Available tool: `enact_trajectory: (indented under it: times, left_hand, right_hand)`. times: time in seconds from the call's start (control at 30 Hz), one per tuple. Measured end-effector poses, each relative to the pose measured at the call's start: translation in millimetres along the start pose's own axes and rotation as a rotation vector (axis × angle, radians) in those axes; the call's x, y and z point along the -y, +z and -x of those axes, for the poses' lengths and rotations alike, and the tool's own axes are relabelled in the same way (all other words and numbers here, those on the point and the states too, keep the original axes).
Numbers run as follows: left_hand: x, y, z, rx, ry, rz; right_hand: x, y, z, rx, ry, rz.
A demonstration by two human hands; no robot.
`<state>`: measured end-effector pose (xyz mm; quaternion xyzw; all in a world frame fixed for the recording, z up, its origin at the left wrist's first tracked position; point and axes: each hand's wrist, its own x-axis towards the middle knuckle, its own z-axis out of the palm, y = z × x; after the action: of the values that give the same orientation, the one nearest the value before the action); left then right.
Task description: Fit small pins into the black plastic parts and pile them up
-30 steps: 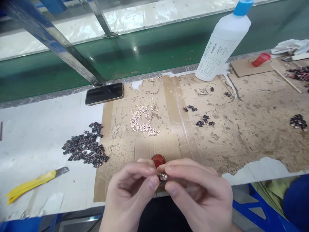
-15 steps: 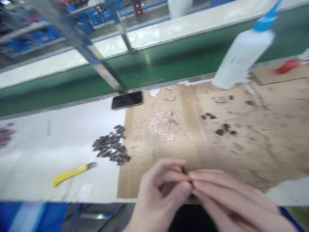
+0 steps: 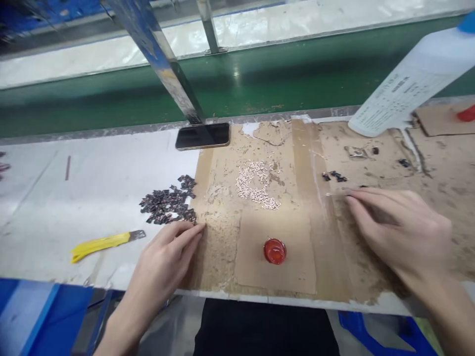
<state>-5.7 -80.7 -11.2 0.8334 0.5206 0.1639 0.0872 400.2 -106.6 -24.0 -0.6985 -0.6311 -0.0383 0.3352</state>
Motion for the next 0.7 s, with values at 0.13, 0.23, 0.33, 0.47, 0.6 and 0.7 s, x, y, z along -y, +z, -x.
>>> enact_trajectory:
  times: [0.13, 0.23, 0.33, 0.47, 0.6, 0.7]
  left_hand:
    - [-2, -7.3, -7, 0.130, 0.115, -0.194]
    - [-3, -13.1, -9, 0.164, 0.218, -0.286]
    - [-9, -16.7, -5, 0.184, 0.278, -0.293]
    - [-17, -14.9, 7, 0.224, 0.218, -0.208]
    - [-17, -9.3, 13, 0.241, 0.128, -0.120]
    - [-17, -8.1, 11, 0.225, 0.100, -0.083]
  right_hand:
    - [50, 16, -18, 0.187, -0.174, -0.050]
    - [80, 39, -31, 0.356, -0.277, -0.073]
    - [97, 54, -37, 0.424, -0.290, -0.049]
    - [104, 60, -39, 0.474, -0.299, -0.040]
    - [105, 61, -40, 0.464, -0.273, -0.070]
    - [105, 62, -40, 0.433, -0.231, -0.117]
